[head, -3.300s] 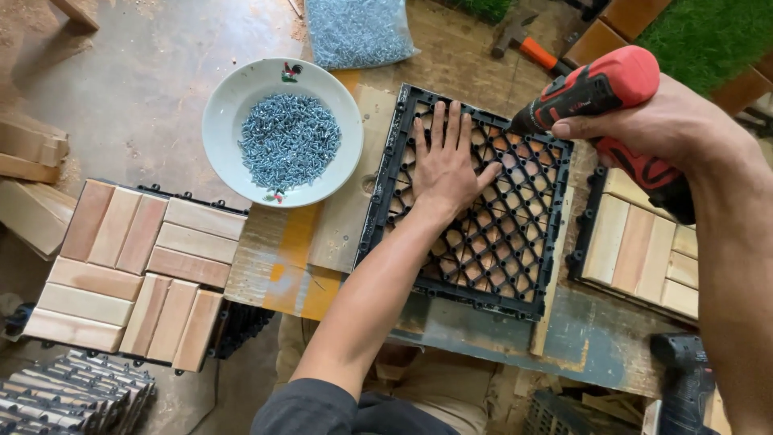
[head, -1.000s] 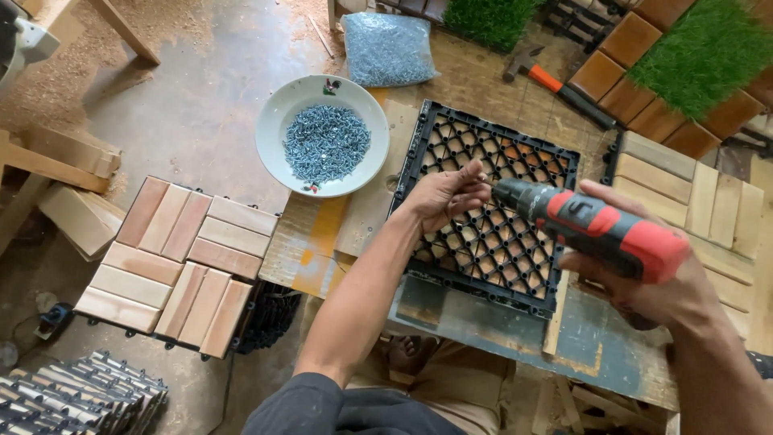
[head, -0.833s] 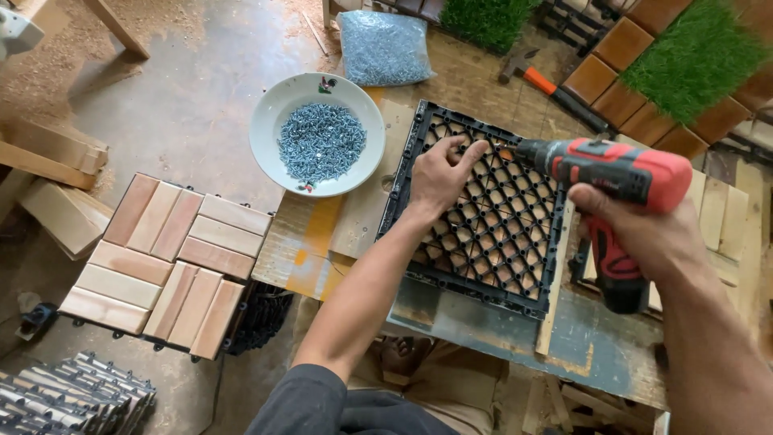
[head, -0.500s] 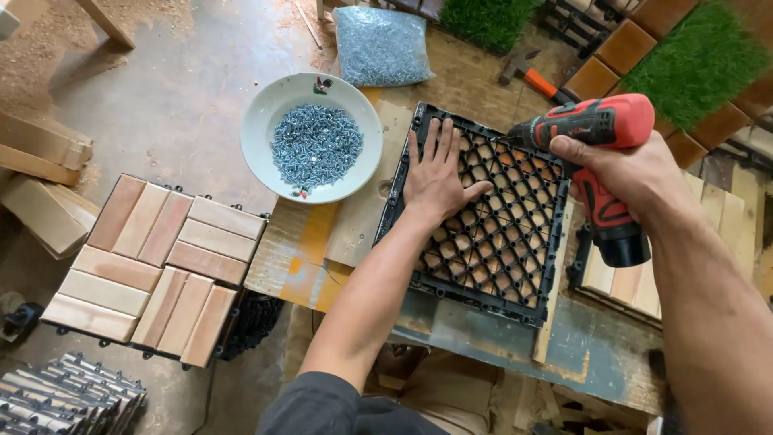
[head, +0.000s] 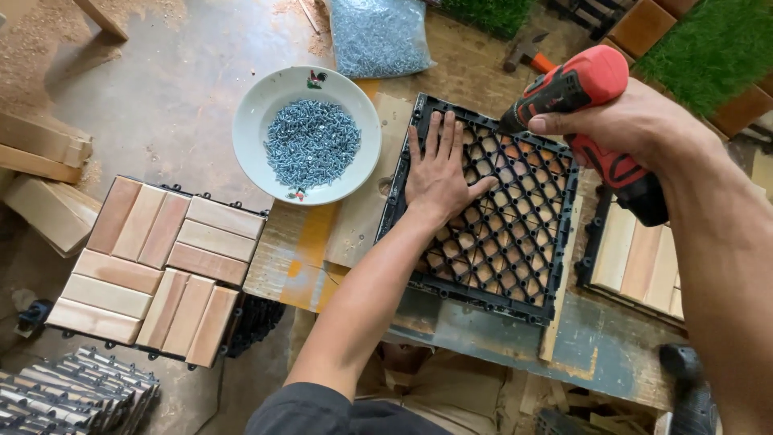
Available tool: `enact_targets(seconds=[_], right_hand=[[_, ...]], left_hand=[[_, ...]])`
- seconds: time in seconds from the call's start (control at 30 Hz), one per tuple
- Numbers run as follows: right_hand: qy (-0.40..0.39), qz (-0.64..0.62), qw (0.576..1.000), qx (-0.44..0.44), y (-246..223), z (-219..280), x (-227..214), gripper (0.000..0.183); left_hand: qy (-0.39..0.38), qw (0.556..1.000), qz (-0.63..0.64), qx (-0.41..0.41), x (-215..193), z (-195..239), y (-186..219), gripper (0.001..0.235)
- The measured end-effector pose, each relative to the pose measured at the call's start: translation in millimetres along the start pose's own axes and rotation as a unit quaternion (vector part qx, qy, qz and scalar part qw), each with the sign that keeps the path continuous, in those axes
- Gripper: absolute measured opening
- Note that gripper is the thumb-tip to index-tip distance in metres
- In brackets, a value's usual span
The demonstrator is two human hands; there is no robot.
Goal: Assembling wooden floor tiles by fastening screws into a plastic grid base using a power drill.
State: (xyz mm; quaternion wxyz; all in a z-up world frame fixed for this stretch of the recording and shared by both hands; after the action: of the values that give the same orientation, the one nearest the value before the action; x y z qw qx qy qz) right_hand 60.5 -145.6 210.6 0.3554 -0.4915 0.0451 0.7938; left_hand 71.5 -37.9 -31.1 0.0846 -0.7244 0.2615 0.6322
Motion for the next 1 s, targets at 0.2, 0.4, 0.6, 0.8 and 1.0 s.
enact_targets(seconds=[0.2, 0.4, 0.6, 0.8, 1.0], right_hand=[[-0.002, 0.094, 0.995, -0.039, 1, -23, 2, 0.032], [-0.047, 0.152, 0.984, -0.084, -14, -32, 4, 0.027], [-0.033, 0.17, 0.983, -0.063, -12, -26, 3, 0.037], [-0.054, 0.062, 0.996, -0.02, 0, -22, 3, 0.024], [-0.049, 0.049, 0.996, -0.056, 3, -28, -1, 0.019]], left_hand=[[-0.018, 1.0, 0.009, -0.005, 0, -1, 0, 0.118], [0.002, 1.0, 0.007, 0.0, -6, 1, 0, 0.118], [0.013, 1.0, -0.001, -0.001, -2, 2, 0, 0.119], [-0.02, 1.0, 0.009, -0.004, -6, 0, -1, 0.116], [-0.022, 1.0, 0.02, 0.002, -9, 0, -1, 0.117]])
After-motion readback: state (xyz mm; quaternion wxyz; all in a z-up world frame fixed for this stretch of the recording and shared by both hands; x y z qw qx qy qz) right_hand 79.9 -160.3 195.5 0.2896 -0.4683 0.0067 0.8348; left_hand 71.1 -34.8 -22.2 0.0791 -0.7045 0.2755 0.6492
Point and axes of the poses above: each hand's wrist, its own z-axis away from the middle knuckle, its own x-axis out of the palm, y = z × x, the point moved 7 cm from there along -z, towards the middle knuckle, and after that the axes turned 6 degrees about x, right-handed, at the moved point
